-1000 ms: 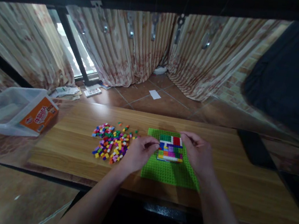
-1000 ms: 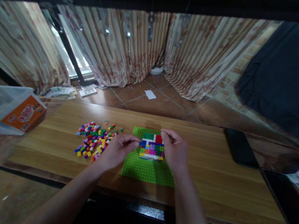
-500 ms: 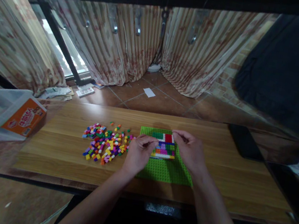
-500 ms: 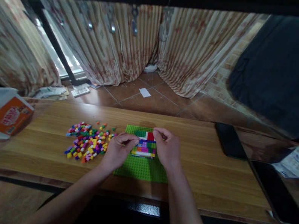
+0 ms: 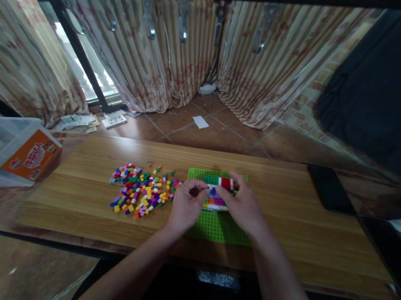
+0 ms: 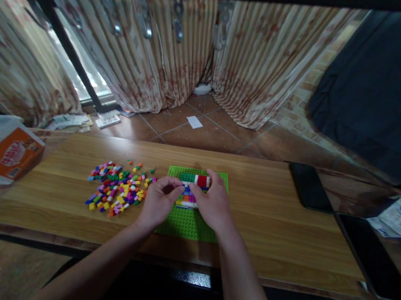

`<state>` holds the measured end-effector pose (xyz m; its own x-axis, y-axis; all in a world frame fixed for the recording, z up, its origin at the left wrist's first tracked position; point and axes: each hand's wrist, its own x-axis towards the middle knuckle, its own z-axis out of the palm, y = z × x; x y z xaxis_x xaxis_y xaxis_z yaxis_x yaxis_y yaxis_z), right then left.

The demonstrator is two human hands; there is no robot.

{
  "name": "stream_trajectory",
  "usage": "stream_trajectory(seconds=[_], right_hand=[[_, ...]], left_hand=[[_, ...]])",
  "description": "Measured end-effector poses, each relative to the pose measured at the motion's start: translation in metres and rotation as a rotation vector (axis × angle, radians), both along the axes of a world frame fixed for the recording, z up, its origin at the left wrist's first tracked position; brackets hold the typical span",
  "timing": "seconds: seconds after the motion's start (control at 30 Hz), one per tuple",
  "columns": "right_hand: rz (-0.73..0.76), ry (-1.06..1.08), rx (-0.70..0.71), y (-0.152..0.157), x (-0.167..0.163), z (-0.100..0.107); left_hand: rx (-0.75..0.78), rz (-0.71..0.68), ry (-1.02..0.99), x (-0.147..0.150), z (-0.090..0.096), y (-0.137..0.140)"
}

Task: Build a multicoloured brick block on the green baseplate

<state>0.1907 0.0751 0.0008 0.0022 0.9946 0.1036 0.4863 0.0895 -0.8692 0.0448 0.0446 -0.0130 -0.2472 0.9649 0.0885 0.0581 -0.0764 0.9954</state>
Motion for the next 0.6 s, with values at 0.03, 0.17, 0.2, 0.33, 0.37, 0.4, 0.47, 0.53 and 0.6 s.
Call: stream_trajectory(seconds=[0.03, 0.17, 0.2, 0.33, 0.37, 0.4, 0.47, 0.53, 0.6], right_hand=[[-0.007, -0.027, 0.006, -0.001, -0.003, -0.002], [-0.040, -0.086, 0.004, -0.004, -0.011, -0.006], [-0.045, -0.085, -0.001, -0.003, -0.012, -0.007], [-0.073, -0.075, 0.007, -0.001, -0.016, -0.010], [-0.077, -0.072, 0.010, -0.001, -0.017, -0.010], [-0.080, -0.067, 0.010, 0.000, -0.017, -0.011], [-0.078, -0.053, 0.001, 0.000, -0.017, -0.011], [-0.061, -0.025, -0.015, 0.001, -0.015, -0.011], [-0.028, 0.019, -0.032, 0.001, -0.011, -0.010]], left_hand=[[-0.007, -0.003, -0.005, 0.000, 0.000, 0.000], [-0.043, 0.002, -0.034, 0.000, 0.003, 0.001], [-0.052, 0.003, -0.041, 0.000, 0.004, 0.001], [-0.078, 0.002, -0.060, 0.001, 0.006, 0.003], [-0.081, 0.001, -0.063, 0.002, 0.006, 0.003], [-0.084, 0.000, -0.068, 0.002, 0.006, 0.003], [-0.087, -0.009, -0.085, 0.002, 0.005, 0.004], [-0.082, -0.036, -0.099, -0.001, 0.005, 0.004], [-0.066, -0.065, -0.097, -0.006, 0.008, 0.004]])
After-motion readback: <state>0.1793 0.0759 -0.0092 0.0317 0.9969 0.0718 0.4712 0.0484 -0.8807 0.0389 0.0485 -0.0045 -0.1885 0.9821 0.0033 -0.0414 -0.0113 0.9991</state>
